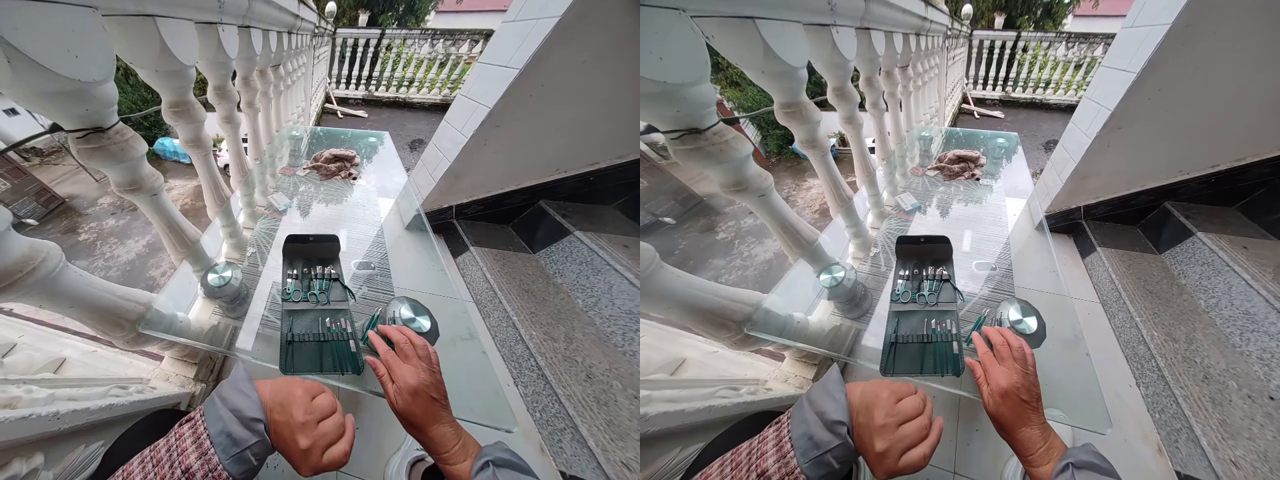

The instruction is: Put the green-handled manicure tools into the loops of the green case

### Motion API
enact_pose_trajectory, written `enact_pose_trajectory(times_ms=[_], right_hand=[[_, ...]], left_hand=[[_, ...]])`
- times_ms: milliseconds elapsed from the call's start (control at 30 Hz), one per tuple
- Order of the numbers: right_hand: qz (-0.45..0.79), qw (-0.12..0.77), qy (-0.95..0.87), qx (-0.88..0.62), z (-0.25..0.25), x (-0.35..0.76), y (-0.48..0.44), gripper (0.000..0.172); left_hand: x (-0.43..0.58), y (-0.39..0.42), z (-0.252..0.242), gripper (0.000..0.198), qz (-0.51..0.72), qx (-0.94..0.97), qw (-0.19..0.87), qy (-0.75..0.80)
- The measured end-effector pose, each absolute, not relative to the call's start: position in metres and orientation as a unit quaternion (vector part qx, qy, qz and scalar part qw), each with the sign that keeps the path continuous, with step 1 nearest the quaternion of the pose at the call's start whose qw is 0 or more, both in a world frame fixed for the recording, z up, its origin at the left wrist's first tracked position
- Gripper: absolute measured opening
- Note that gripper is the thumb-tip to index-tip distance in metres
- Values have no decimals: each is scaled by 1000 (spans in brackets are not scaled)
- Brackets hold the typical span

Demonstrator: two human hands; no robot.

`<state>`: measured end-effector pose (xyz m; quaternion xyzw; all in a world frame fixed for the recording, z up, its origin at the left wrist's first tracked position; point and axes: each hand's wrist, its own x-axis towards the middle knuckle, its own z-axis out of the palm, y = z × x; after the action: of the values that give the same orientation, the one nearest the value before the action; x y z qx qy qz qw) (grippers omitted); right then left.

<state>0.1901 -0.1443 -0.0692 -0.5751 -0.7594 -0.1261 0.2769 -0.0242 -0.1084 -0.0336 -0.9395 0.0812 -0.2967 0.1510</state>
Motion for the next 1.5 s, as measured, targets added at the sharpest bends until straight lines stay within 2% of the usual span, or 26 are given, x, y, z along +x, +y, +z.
enact_pose_trajectory(times_ms=[300, 567, 733, 833, 1033, 1167, 1367, 1500], right_hand=[[-121, 318, -765, -546, -72, 191, -152, 26], [-117, 354, -812, -449, -78, 193, -164, 24], [-146, 329, -840, -406, -86, 194, -167, 18], [-149, 309, -853, -394, -91, 196, -170, 21], [-107, 325, -865, -367, -81, 210, -177, 32], [-83, 347, -870, -340, -67, 216, -176, 30], [-20, 374, -871, -318, -64, 184, -165, 40], [6, 378, -874, -305, -68, 169, -159, 45]], left_hand=[[-23, -108, -38, 16, -312, -934, 149, 91], [-21, -108, -43, 15, -323, -930, 150, 89], [-21, -108, -46, 16, -310, -934, 153, 90], [-20, -108, -46, 16, -319, -931, 150, 93], [-21, -109, -49, 17, -328, -929, 144, 89], [-21, -110, -51, 17, -326, -930, 146, 87], [-22, -110, -55, 17, -293, -937, 146, 119], [-22, -109, -56, 17, -338, -920, 151, 128]])
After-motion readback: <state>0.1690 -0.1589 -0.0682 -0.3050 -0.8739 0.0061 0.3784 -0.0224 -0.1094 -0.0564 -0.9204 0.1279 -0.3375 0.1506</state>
